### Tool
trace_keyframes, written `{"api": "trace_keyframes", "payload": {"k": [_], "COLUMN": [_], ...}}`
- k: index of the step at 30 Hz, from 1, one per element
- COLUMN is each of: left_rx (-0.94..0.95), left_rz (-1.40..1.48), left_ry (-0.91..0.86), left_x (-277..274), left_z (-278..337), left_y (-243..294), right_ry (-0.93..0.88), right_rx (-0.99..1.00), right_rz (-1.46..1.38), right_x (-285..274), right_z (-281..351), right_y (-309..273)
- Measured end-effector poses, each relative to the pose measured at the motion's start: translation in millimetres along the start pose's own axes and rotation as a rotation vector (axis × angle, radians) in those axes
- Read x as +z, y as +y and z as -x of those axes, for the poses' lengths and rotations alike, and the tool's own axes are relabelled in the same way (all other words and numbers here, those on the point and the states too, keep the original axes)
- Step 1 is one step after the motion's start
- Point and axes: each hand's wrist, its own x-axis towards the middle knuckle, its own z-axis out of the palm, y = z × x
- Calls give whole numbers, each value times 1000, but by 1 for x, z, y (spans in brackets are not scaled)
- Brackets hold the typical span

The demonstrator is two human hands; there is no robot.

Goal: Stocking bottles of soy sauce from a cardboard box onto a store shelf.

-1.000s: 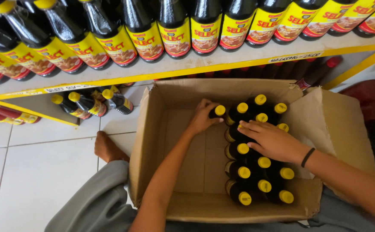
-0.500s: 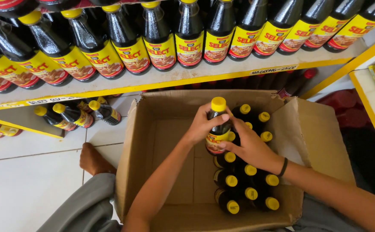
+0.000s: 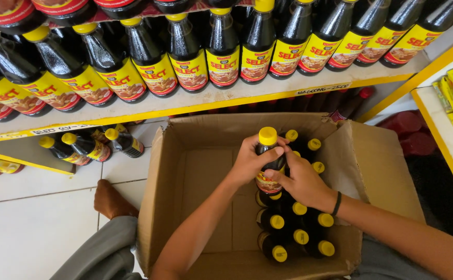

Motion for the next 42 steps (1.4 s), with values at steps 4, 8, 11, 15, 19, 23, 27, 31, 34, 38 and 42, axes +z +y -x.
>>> {"api": "trace_keyframes", "payload": {"k": [4,8,11,15,19,23,27,31,34,38,42], "left_rx": [6,17,7,-43,-34,35,73,140,66,105,121], "left_rz": [-16,-40,22,87,85,64,-16,-76,-225,-214,-180], "left_ry": [17,29,47,94,95,81,127,135,196,237,150], "left_x": [6,8,9,12,20,27,30,31,32,42,55], "left_z": [1,1,2,2,2,3,3,-1,-4,-8,-19], "left_y": [11,10,6,4,20,25,28,41,44,46,68], "right_ry": [1,28,43,67,67,105,139,96,83,103,14], "right_rx": [16,-103,-142,-117,-30,-73,-242,-202,-174,-282,-164], "right_rz": [-6,-31,-75,-114,-111,-129,-162,-226,-229,-168,-151], "right_x": [1,3,-1,3,1,-2,-7,-8,-5,-13,-39], "right_z": [1,3,3,5,5,7,5,4,2,0,4], "right_y": [2,10,-1,9,0,-4,-8,-11,-5,-7,-32]}}
